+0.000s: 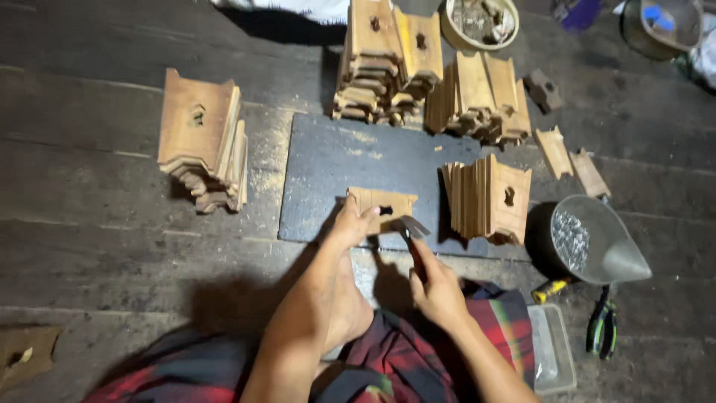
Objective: The person assembles birdhouses by aligning small wooden panels and securing them using a hammer and nails.
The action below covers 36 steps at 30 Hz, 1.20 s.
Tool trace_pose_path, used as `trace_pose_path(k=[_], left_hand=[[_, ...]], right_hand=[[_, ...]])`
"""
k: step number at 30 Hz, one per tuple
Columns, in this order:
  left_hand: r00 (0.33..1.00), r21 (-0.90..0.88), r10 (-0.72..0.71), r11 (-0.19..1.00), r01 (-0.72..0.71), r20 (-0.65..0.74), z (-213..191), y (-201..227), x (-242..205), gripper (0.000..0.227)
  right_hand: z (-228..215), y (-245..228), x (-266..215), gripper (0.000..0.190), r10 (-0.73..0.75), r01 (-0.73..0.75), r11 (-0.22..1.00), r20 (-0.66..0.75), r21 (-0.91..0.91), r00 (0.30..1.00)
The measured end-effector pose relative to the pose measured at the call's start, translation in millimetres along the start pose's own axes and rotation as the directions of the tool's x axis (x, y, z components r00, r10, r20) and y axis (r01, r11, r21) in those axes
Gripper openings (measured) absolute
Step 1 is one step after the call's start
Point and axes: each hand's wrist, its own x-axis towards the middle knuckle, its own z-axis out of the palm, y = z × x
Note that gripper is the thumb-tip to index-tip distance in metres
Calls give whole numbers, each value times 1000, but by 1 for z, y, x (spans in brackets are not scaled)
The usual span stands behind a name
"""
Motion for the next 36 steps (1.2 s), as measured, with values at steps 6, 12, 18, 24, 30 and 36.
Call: trace_pose_path(k=[6,12,18,24,30,36], left_hand=[[1000,-20,18,1000,-18,-6,-6,1,-9,74],[979,117,-178,979,166,101,-4,20,-8,97],[998,81,42,996,-38,-41,13,-16,33,88],[971,131,-212,972,197,111,-6,28,-18,85],[997,121,-69,990,70,-20,1,9,-8,85],[977,136,-207,971,198,56,-8,30,-12,88]], right_hand=[[6,17,-19,57,-47,43,999,-223,-23,974],[-4,3,-21,57,71,-69,996,39,-47,997],[2,19,-6,66,85,-76,995,155,-61,984],[8,19,-21,47,20,-21,994,-12,-107,1000],[6,18,-24,50,-120,109,990,-138,-86,983],[6,14,-15,54,-15,15,1000,1,15,1000]])
